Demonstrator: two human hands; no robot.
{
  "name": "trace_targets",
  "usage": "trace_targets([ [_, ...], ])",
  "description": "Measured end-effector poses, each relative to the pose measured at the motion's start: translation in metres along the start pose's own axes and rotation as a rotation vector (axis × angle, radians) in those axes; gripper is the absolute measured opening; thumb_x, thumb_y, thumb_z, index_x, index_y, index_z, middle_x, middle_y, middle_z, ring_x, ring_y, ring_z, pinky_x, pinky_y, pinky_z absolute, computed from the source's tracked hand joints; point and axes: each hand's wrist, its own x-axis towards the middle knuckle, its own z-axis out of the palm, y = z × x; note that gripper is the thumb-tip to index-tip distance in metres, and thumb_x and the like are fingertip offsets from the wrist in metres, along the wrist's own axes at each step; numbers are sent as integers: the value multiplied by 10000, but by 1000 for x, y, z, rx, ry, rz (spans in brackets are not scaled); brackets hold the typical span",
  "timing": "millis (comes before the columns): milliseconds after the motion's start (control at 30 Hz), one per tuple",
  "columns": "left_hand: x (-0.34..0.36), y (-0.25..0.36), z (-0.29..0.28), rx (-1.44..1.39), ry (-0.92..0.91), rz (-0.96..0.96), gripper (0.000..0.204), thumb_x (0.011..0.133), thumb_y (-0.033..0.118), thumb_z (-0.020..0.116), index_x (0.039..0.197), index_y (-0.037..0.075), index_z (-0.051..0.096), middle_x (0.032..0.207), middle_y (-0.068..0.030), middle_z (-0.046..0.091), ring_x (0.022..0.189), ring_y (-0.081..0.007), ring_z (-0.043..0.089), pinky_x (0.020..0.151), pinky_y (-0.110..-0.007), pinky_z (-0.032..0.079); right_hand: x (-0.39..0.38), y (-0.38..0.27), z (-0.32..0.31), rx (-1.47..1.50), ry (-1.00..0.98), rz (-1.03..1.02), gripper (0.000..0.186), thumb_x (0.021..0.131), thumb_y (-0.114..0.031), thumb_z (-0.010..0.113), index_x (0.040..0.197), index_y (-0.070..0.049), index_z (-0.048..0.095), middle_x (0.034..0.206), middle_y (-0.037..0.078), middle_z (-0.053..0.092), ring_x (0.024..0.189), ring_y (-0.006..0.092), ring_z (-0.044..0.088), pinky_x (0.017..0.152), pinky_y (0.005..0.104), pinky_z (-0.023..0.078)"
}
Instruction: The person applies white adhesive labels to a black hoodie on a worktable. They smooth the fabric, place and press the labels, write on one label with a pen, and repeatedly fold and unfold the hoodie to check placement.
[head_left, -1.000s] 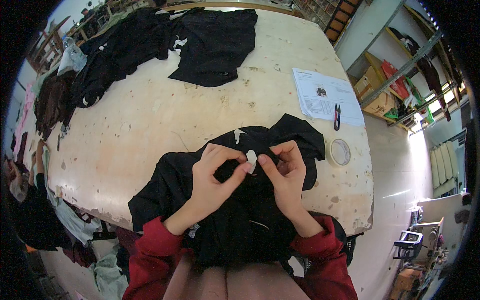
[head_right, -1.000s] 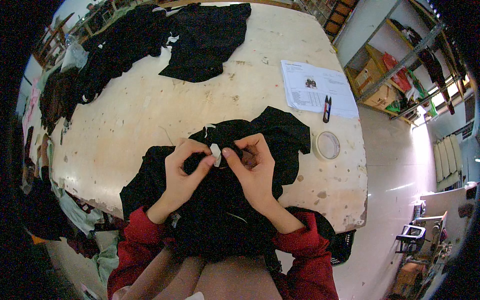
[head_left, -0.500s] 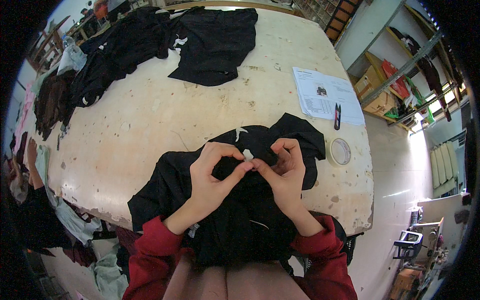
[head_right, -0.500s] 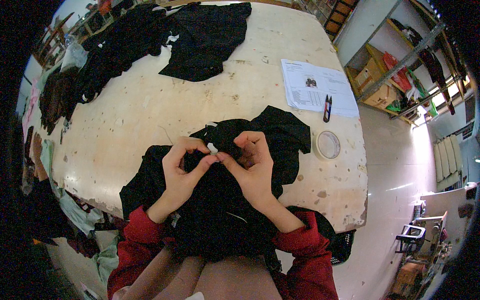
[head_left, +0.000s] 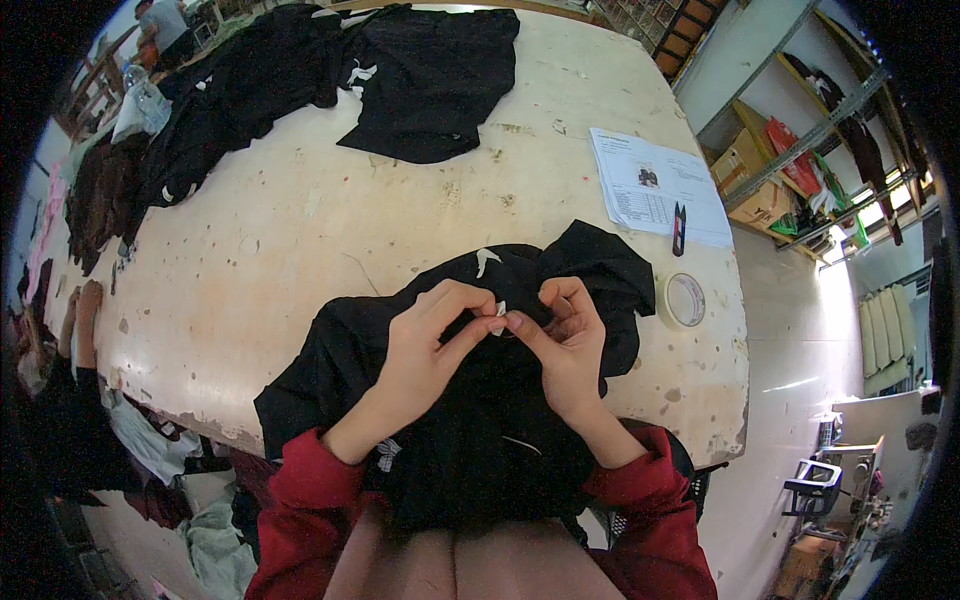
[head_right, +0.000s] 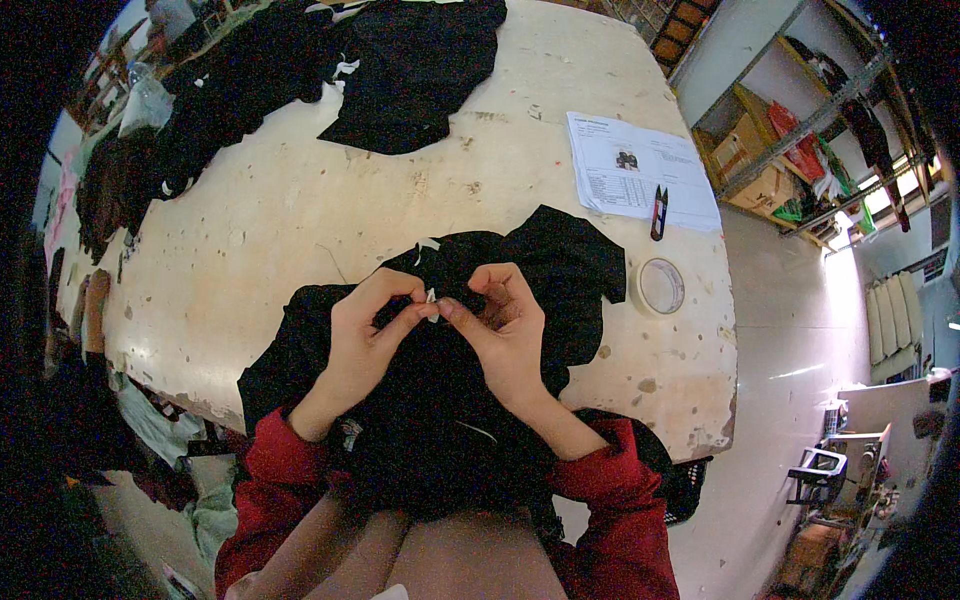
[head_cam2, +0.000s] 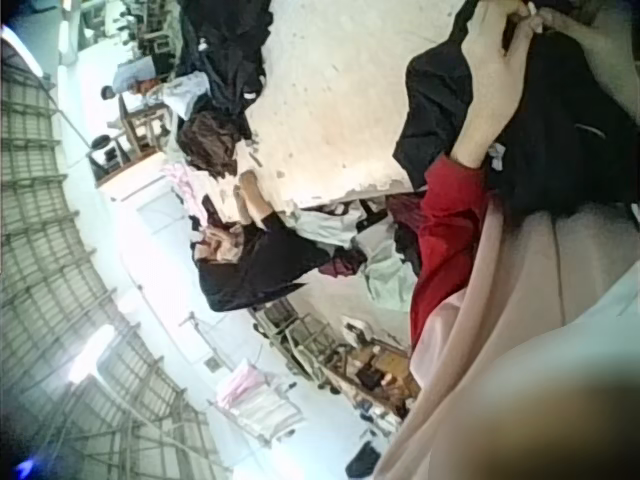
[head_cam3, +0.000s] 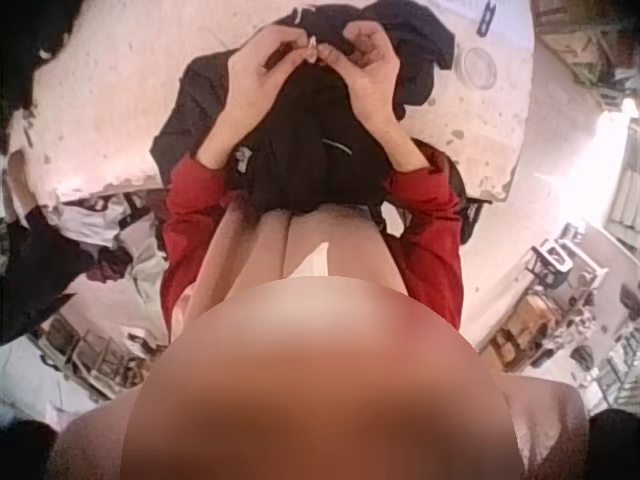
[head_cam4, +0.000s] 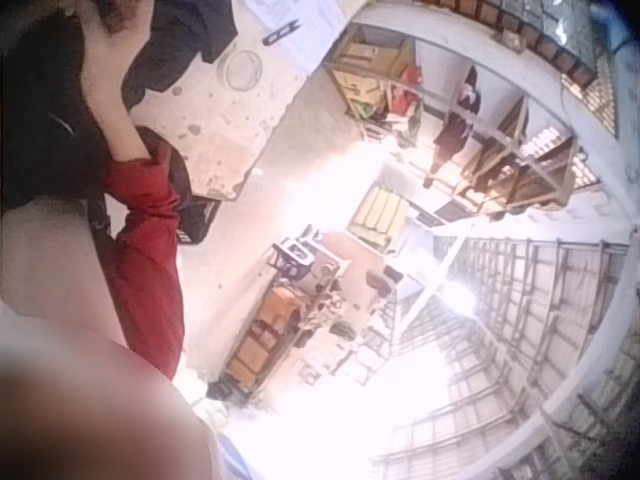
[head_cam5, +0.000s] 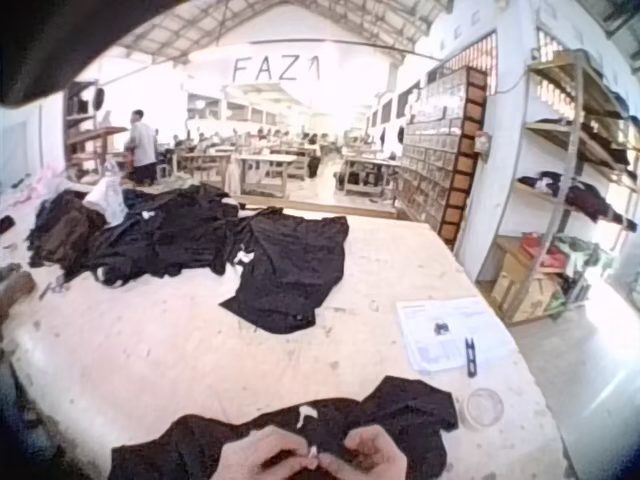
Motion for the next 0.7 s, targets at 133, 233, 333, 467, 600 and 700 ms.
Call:
trace_targets([
  [133,-7,-3,13,-253,51,-147,135,884,90,682,966,14,605,869,-17,614,801,-98,572,755,-238,457,-8,4,13,96,114,-20,291,834,-41,732,1009,-67,502,915,-18,502,798,50,498,683,188,420],
  [233,-10,-7,16,-625,26,-361,148,931,143,641,999,21,590,907,2,599,854,-79,558,793,-234,446,-7,-1,17,238,120,69,311,835,-46,732,1029,-68,490,932,-12,489,801,62,502,700,192,433],
  [333,-9,-17,19,-797,0,-371,174,959,185,608,1013,26,564,953,7,580,901,-68,542,832,-234,434,-5,-1,14,206,113,98,340,836,-46,731,1049,-71,467,948,-6,475,820,67,509,708,197,442],
  [467,-11,-14,17,-815,19,-252,140,947,131,611,995,28,529,973,-7,561,917,-74,539,857,-241,432,-12,-5,14,-65,121,-26,385,839,-40,727,1075,-76,425,955,-2,463,821,63,506,689,201,441],
  [600,-12,-9,20,-698,58,-170,185,881,-25,646,982,31,501,982,-35,559,915,-91,559,860,-255,454,-11,5,13,-40,102,-175,397,851,-28,709,1094,-80,398,971,9,448,803,50,484,657,202,424],
  [700,-7,-7,17,-769,63,-238,252,848,-88,652,968,37,469,960,-58,583,913,-102,585,855,-271,482,-6,0,8,-25,87,-106,386,868,-4,673,1115,-80,387,1017,32,444,906,81,506,746,213,465],
])
